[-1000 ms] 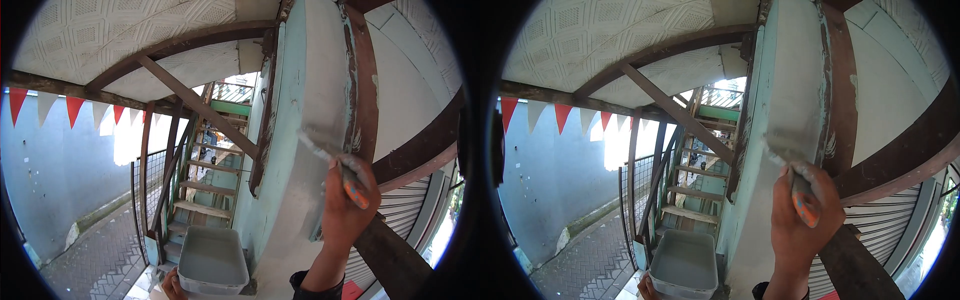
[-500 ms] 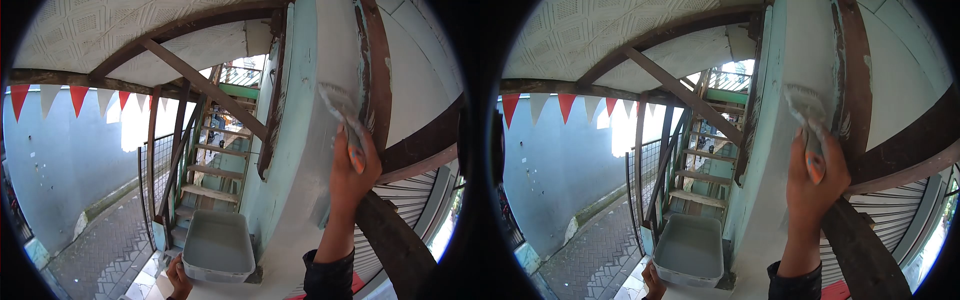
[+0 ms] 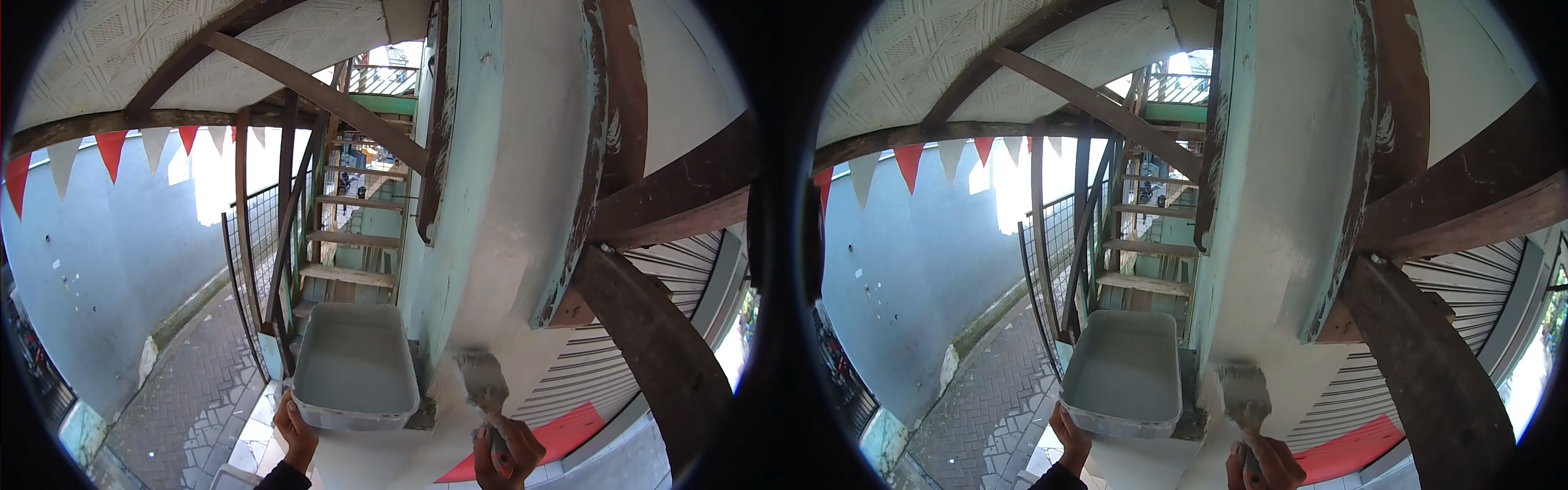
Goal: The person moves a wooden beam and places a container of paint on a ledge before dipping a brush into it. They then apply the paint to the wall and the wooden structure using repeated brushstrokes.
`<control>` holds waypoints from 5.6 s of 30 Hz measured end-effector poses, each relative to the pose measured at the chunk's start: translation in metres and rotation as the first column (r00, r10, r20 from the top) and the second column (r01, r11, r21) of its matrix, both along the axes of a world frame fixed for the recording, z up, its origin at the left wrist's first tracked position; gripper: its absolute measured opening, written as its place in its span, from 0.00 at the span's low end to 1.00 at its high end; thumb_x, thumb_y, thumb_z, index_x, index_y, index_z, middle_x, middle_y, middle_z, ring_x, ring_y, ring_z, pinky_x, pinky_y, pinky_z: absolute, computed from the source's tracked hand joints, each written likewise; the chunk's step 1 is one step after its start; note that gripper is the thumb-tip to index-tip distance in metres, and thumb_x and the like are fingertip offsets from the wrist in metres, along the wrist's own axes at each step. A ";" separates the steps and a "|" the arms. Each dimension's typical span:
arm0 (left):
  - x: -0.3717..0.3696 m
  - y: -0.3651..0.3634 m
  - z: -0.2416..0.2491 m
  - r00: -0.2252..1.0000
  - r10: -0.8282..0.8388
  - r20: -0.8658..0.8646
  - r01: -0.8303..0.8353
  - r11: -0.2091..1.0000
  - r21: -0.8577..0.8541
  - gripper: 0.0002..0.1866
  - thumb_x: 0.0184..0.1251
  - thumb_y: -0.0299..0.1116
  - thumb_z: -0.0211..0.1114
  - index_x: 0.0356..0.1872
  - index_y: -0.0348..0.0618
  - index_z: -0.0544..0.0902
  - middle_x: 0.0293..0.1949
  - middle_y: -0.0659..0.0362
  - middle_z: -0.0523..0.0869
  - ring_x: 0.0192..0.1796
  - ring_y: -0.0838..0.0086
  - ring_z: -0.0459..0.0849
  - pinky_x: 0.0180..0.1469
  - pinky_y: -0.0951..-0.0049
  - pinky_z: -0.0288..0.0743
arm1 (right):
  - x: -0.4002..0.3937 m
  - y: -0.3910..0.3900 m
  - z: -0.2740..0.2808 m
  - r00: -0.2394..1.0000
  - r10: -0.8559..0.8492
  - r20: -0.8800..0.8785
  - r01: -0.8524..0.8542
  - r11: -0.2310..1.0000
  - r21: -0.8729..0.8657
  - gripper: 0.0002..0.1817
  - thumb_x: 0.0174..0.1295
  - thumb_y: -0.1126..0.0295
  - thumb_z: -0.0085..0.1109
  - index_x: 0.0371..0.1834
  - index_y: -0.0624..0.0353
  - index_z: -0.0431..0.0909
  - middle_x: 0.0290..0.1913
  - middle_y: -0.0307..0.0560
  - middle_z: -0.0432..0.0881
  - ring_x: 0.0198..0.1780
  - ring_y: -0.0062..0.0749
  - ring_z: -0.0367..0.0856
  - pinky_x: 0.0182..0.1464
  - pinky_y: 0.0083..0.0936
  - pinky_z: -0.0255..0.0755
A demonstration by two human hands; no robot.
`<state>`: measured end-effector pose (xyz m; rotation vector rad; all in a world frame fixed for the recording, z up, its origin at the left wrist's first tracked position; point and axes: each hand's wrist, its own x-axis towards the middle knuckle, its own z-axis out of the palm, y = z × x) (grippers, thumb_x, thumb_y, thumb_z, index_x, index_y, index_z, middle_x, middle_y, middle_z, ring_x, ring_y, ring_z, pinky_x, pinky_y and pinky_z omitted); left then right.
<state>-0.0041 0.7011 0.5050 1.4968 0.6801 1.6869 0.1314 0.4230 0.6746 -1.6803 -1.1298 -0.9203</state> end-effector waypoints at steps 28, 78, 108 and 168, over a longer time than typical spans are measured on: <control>0.004 0.005 -0.003 1.000 0.013 0.014 -0.013 1.000 0.014 0.20 0.77 0.36 0.44 0.47 0.28 0.80 0.32 0.52 0.86 0.35 0.73 0.82 0.38 0.71 0.74 | 0.006 0.000 -0.034 0.981 0.082 -0.175 -0.111 0.980 -0.163 0.16 0.48 0.80 0.67 0.42 0.65 0.83 0.27 0.51 0.83 0.25 0.38 0.82 0.29 0.26 0.76; 0.005 -0.007 0.019 0.998 0.050 -0.030 -0.049 0.998 0.038 0.25 0.79 0.43 0.43 0.41 0.29 0.80 0.29 0.52 0.85 0.33 0.70 0.82 0.36 0.67 0.73 | 0.085 0.133 0.211 0.953 0.062 0.296 -0.251 0.706 0.662 0.19 0.62 0.77 0.66 0.57 0.68 0.78 0.50 0.53 0.84 0.52 0.30 0.83 0.56 0.26 0.75; -0.001 0.012 -0.017 0.999 -0.011 -0.053 0.012 1.000 0.020 0.26 0.80 0.46 0.42 0.44 0.29 0.78 0.30 0.53 0.82 0.35 0.73 0.78 0.38 0.70 0.72 | 0.041 0.046 -0.045 0.972 0.112 -0.206 -0.038 0.942 0.333 0.26 0.54 0.77 0.70 0.58 0.68 0.77 0.36 0.51 0.84 0.35 0.34 0.86 0.38 0.27 0.80; -0.001 0.016 -0.032 0.991 0.105 -0.079 -0.101 0.994 0.047 0.22 0.79 0.43 0.44 0.40 0.32 0.78 0.28 0.55 0.82 0.31 0.74 0.79 0.34 0.71 0.71 | 0.036 0.001 0.013 0.980 0.137 -0.142 -0.161 0.973 -0.168 0.14 0.48 0.78 0.73 0.39 0.59 0.83 0.23 0.43 0.82 0.20 0.31 0.80 0.23 0.22 0.71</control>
